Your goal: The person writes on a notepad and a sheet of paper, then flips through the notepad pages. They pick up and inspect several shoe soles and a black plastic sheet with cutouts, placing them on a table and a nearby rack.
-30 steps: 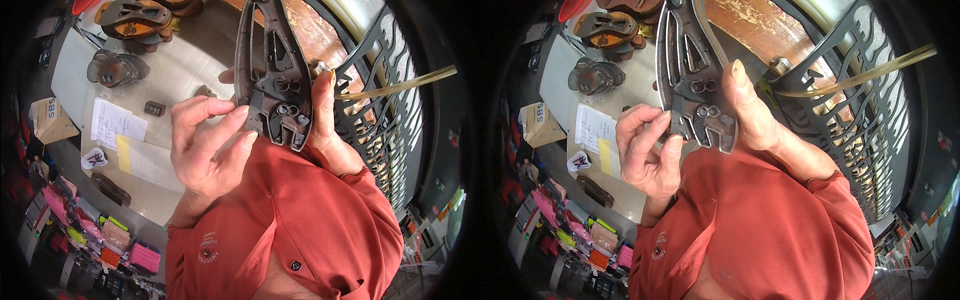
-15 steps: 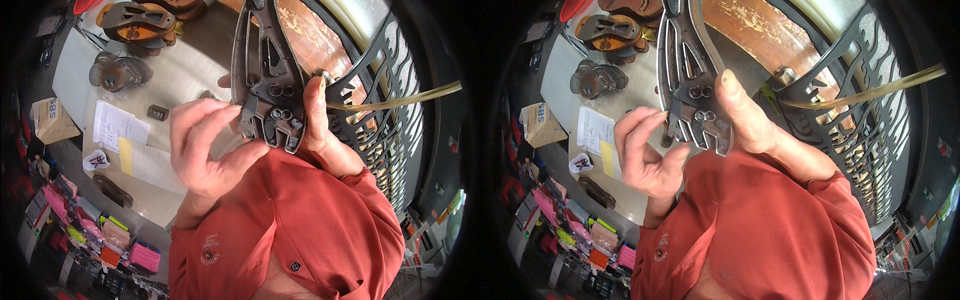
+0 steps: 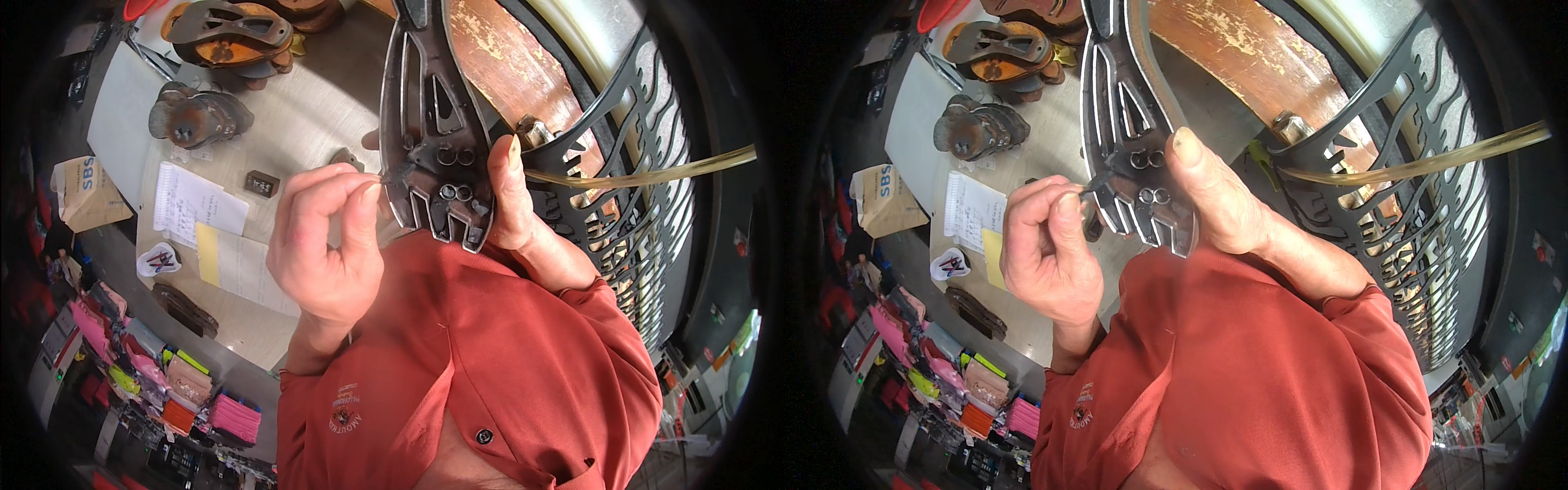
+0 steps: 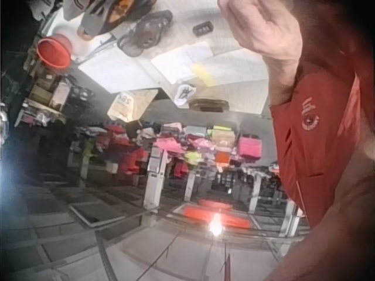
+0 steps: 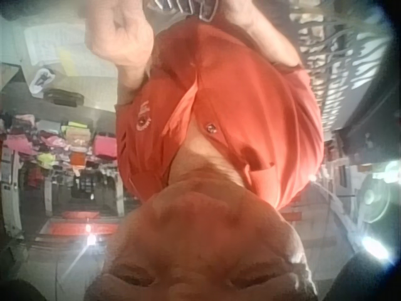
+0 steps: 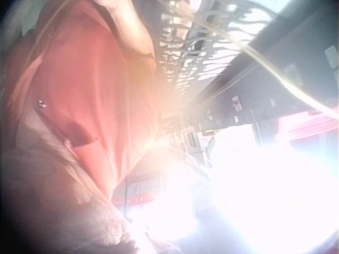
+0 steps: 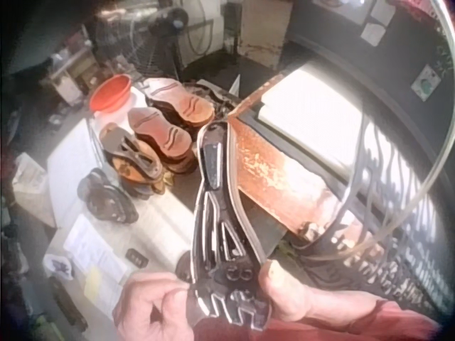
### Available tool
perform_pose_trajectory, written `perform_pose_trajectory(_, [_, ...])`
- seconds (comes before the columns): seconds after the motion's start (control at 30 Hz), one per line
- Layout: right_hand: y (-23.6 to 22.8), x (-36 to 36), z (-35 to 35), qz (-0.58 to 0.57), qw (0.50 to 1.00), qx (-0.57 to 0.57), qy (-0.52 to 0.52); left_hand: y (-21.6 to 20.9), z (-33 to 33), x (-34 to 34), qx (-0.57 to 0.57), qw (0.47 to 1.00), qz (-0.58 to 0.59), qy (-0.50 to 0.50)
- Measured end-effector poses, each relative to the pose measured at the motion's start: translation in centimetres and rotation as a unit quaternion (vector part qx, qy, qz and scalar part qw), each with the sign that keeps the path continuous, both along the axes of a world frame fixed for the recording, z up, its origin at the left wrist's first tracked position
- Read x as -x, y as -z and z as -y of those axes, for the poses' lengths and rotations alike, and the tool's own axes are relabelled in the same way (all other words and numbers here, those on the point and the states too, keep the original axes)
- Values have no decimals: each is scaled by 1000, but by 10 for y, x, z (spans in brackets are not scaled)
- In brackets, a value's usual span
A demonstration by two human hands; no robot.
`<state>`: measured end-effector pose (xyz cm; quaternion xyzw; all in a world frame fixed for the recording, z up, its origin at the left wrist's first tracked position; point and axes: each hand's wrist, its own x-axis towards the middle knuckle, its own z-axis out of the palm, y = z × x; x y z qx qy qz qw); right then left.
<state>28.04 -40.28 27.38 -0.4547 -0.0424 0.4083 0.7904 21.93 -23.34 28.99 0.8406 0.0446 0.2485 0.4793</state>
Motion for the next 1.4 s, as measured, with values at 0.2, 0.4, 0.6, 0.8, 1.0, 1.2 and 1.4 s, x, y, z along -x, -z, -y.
perform_pose_trajectory(0.2, [-3,-1,1,11,997,-35,-64,-8,-4,3,41,999,-27,-9])
perform_pose_trajectory(0.4, [-7,11,-6,-56,994,-92,36,-19,-4,6,170,983,-65,10])
perform_pose_trajectory(0.6, [-4,12,-1,-74,981,-180,-20,-26,-4,16,208,973,-86,50])
perform_pose_trajectory(0.8, [-3,24,7,-131,973,-192,-5,-19,-7,22,179,978,-22,106])
perform_pose_trajectory(1.0, [-6,33,14,-125,971,-199,-39,-27,-7,27,128,983,-8,129])
perform_pose_trajectory(1.2, [-15,45,27,24,997,-53,41,-36,9,23,-40,989,34,139])
perform_pose_trajectory(1.4, [-7,54,38,24,997,-59,36,-27,30,21,-132,979,70,139])
